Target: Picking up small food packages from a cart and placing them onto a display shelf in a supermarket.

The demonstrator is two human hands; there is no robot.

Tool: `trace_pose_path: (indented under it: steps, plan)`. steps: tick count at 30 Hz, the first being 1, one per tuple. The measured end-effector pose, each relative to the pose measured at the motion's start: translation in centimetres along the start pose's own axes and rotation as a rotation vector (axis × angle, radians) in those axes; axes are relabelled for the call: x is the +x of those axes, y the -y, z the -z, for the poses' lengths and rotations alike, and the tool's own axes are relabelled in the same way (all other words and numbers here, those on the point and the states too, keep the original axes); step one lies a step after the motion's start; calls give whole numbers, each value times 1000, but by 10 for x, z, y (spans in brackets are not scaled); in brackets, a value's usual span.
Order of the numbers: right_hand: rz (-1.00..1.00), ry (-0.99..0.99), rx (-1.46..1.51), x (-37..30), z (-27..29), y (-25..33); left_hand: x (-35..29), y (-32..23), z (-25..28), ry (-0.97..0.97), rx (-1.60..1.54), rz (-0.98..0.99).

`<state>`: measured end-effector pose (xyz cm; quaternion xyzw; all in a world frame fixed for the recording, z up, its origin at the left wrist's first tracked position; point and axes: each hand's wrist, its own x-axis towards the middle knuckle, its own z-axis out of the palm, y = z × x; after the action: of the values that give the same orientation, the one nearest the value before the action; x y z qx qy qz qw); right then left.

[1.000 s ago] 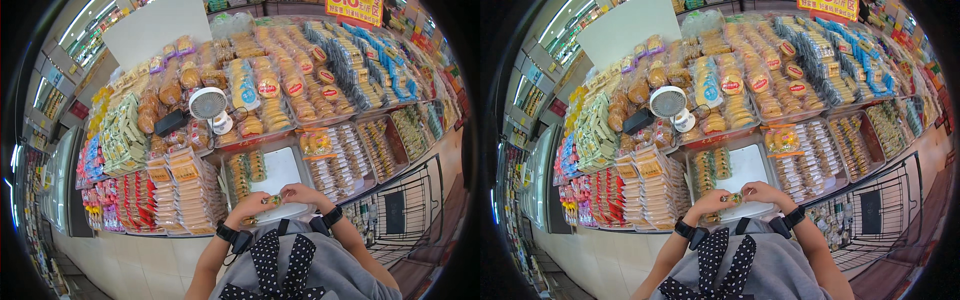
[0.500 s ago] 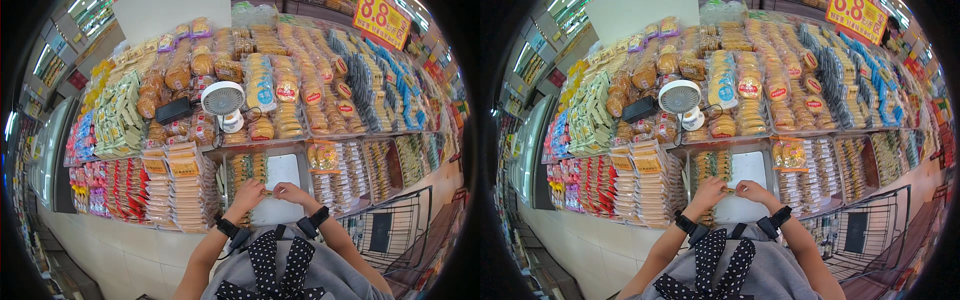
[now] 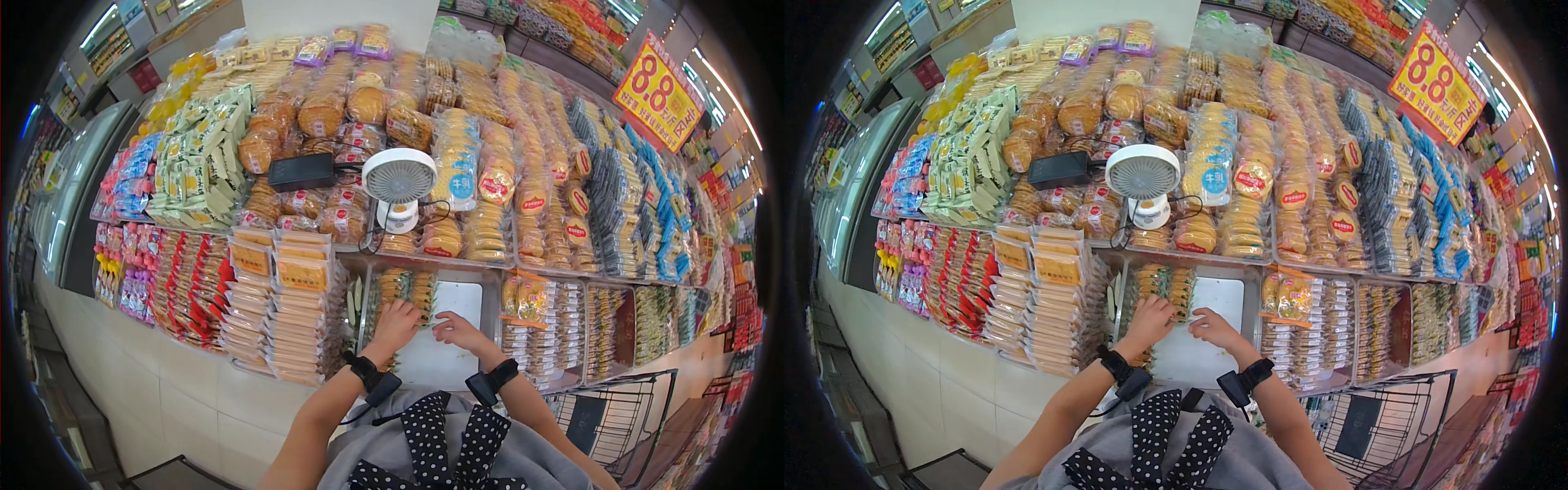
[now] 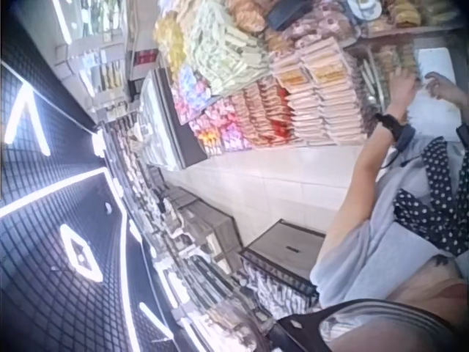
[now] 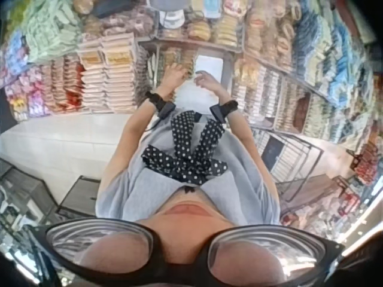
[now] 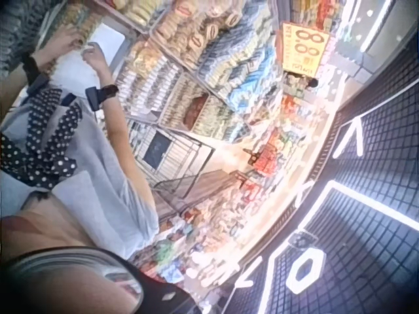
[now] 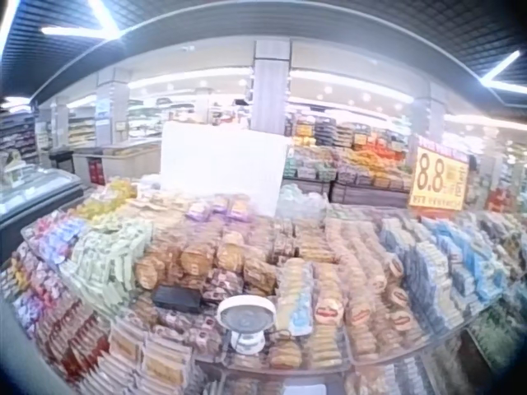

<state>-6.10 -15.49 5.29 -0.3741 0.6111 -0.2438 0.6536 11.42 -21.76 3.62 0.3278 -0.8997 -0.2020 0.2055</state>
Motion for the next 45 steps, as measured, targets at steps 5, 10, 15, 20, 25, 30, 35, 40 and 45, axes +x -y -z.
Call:
trace_pose_path:
  steps: [5,10,15,20,25,30,35,40,45]
  plan:
    - [-45,-65,43,1,-4,-1,1,-1,-4,-16,26,4]
    - [-35,-25,68,1,-7,0,-1,-4,-3,-56,34,18]
    - [10,-9,128,2,-13,-1,-2,-3,-5,-36,58,34]
    - [79,-6,214,7,-16,-7,-1,-3,-5,6,105,67]
    - [88,-15,247,5,-14,-9,1,-5,-5,41,119,57]
    - [87,-100,318,2,-17,-7,1,-4,-5,17,108,62]
    - [65,-64,277,3,-11,-5,5,-5,-7,16,110,108]
    - [108,-55,386,4,-13,-4,11,-10,-1,74,98,173]
    - [134,-47,416,6,-12,-5,13,-7,-3,98,78,209]
